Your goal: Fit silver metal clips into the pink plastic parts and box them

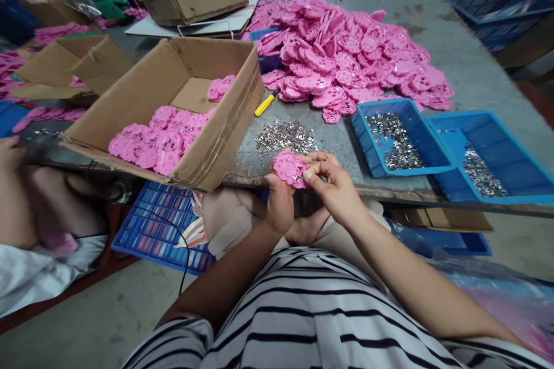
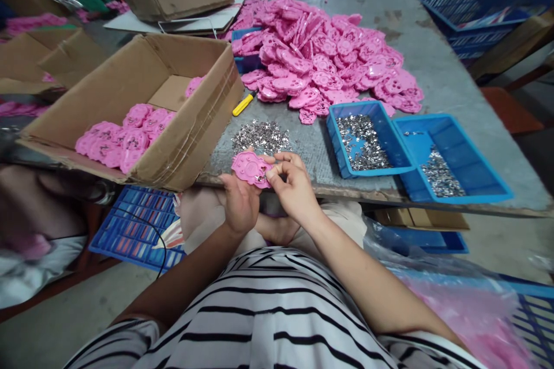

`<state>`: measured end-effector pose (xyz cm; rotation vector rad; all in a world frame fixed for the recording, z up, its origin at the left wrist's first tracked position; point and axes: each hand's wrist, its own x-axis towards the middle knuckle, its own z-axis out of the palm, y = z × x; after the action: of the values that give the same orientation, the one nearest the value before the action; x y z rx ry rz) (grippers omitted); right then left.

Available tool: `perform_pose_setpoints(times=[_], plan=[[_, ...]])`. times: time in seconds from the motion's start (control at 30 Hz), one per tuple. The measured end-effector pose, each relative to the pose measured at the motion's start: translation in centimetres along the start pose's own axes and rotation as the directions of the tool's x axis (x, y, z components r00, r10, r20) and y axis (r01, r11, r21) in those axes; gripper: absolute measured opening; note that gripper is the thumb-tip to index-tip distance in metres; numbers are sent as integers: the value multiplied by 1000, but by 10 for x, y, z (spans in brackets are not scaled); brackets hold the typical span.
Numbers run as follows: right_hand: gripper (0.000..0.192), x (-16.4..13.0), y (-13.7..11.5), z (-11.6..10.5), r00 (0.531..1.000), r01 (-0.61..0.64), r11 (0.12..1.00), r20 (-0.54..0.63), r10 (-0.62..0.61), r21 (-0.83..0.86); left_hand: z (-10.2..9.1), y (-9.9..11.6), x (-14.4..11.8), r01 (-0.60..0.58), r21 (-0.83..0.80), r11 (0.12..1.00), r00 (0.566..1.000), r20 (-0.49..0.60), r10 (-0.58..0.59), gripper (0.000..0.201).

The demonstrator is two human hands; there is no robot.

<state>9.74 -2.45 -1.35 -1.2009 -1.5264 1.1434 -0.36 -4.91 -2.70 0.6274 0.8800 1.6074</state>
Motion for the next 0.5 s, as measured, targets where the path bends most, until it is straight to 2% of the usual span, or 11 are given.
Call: perform_pose_setpoints(times=[0.23,0.5], plan=[[16,-1,0,2,996,87,992,-30,-90,-93,2,0,-1,-68,4,998,997,25,68,84],[14,-2,0,4,993,110,991,-27,-113,-80,6,2,-8,-2,-174,985,998,69,14,75]])
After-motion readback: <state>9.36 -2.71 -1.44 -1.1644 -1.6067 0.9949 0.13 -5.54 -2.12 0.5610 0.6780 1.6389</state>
